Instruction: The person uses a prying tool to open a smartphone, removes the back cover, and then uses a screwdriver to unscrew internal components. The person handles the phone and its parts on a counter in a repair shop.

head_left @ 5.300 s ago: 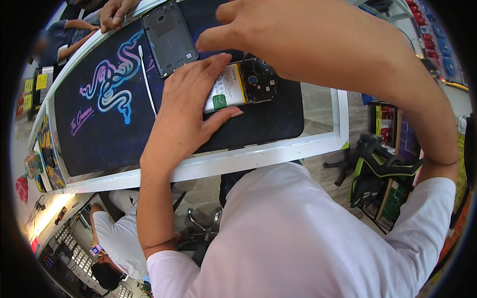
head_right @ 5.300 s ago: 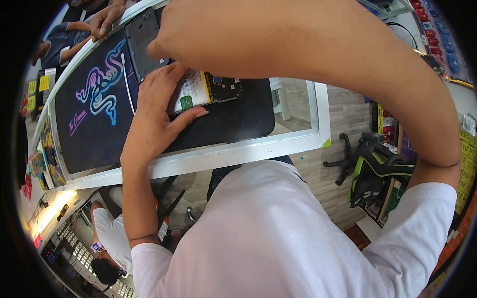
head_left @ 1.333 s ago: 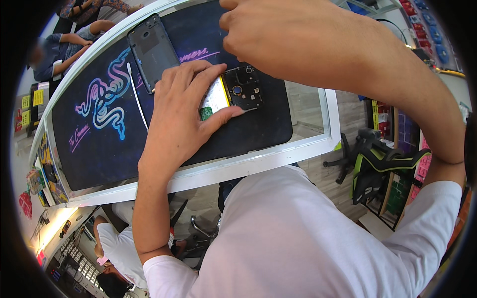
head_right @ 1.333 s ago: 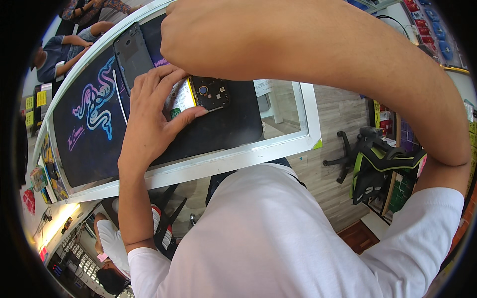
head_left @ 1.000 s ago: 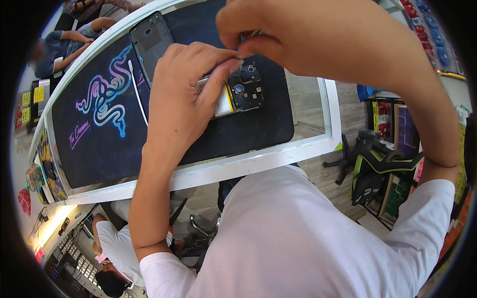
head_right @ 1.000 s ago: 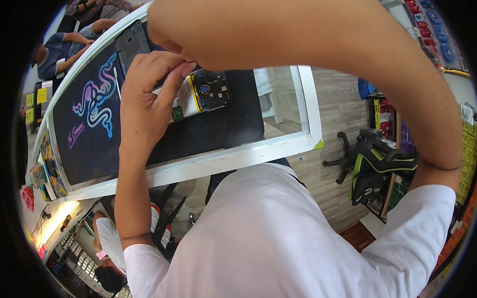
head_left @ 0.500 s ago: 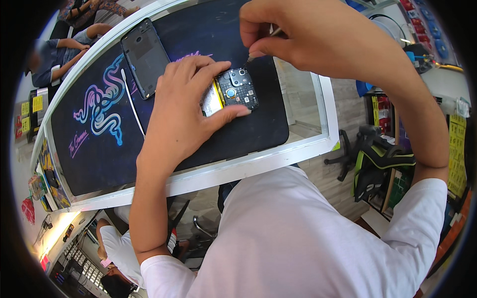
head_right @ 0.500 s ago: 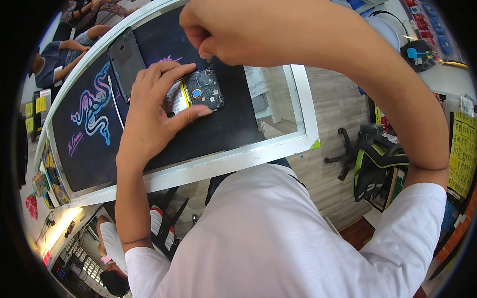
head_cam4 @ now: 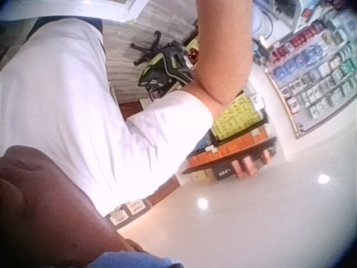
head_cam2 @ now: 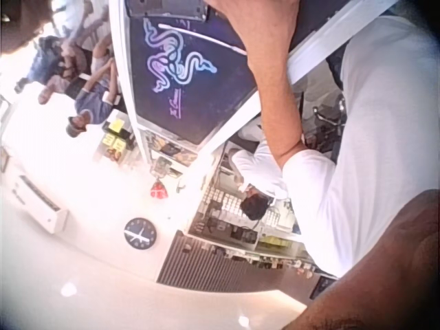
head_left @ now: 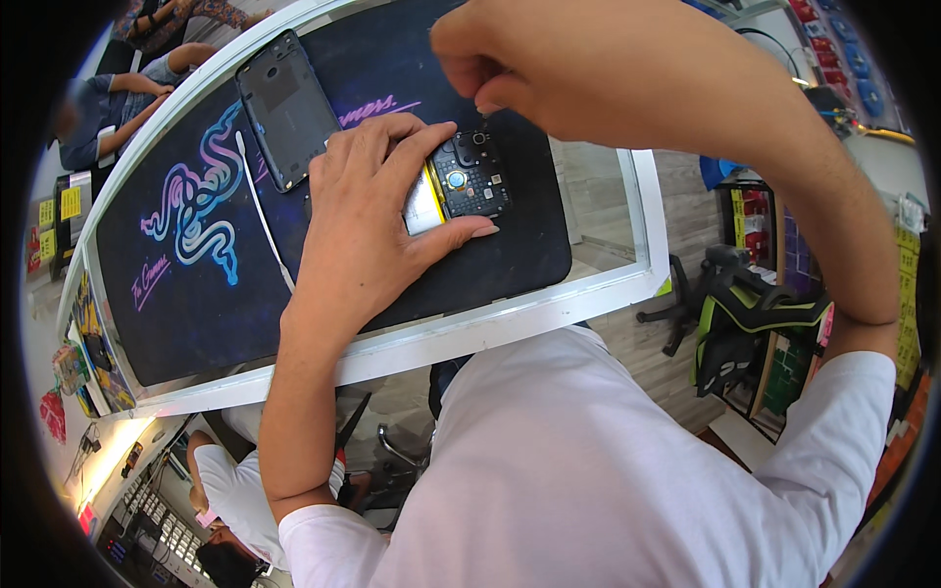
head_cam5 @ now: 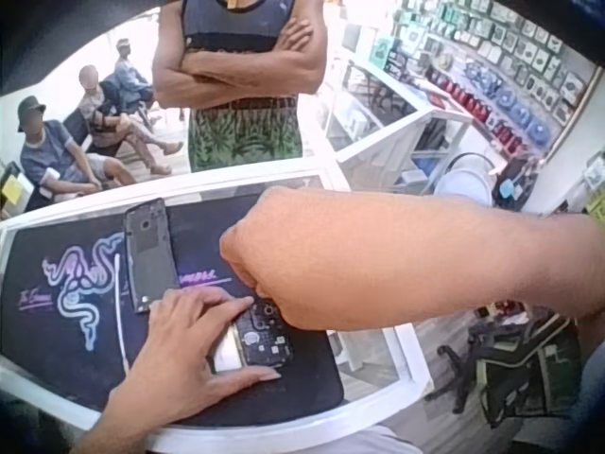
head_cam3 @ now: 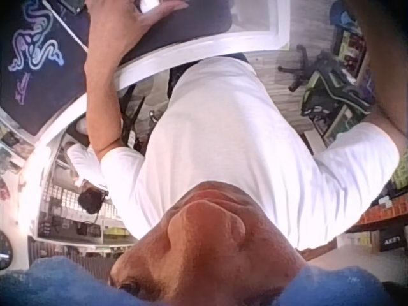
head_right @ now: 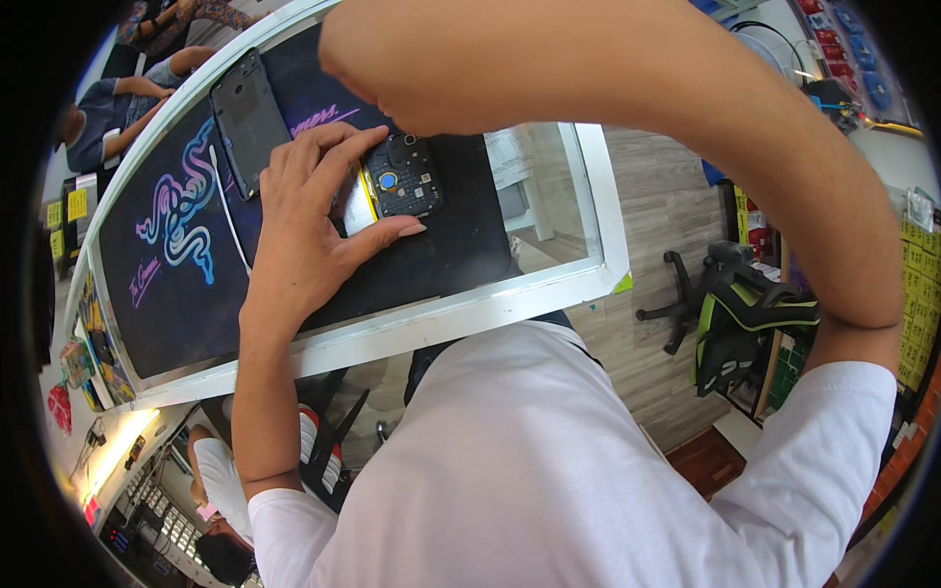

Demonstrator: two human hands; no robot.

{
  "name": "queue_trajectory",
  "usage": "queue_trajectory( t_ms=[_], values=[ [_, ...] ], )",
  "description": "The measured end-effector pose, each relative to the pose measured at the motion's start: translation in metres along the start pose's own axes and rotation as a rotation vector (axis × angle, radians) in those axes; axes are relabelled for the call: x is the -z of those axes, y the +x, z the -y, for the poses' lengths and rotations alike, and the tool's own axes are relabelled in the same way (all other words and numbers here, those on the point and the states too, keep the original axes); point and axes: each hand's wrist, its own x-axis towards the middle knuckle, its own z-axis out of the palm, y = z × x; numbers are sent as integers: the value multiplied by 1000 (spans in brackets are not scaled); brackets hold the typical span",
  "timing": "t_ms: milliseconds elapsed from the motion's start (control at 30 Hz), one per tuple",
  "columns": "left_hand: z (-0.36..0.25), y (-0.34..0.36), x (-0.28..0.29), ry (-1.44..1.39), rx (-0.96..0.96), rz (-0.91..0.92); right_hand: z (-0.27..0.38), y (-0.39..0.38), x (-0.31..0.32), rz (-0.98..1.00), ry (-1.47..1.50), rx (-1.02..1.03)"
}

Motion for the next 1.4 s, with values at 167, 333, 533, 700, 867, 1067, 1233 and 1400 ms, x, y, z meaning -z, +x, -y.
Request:
queue_trajectory(
  t_ms=[167, 333, 533, 700, 867, 1067, 1233, 1400],
  values=[
    [1, 12, -2, -42, -39, -61, -13, -8, -7, -94, 87, 226],
    [-1, 36, -7, -551, 125, -77, 22, 6, -1, -198, 213, 34],
    [0, 41, -15, -547, 175, -151, 2, 16, -26, -347, -107, 318],
    [-6, 45, -20, -380, 97, -294, -2, 18, -43, -451, 17, 216],
    [-6, 51, -22, -473, 164, -234, 3, 14, -39, -390, 63, 167],
    [-4, 56, -20, -387, 21, -282, 16, 1, -26, -361, 235, 21],
    [1, 51, -15, -302, -31, -232, 22, 8, -3, -36, 116, -232],
    [-3, 16, 9, -162, 50, -227, 0, 4, -22, -182, 77, 39]
  ],
)
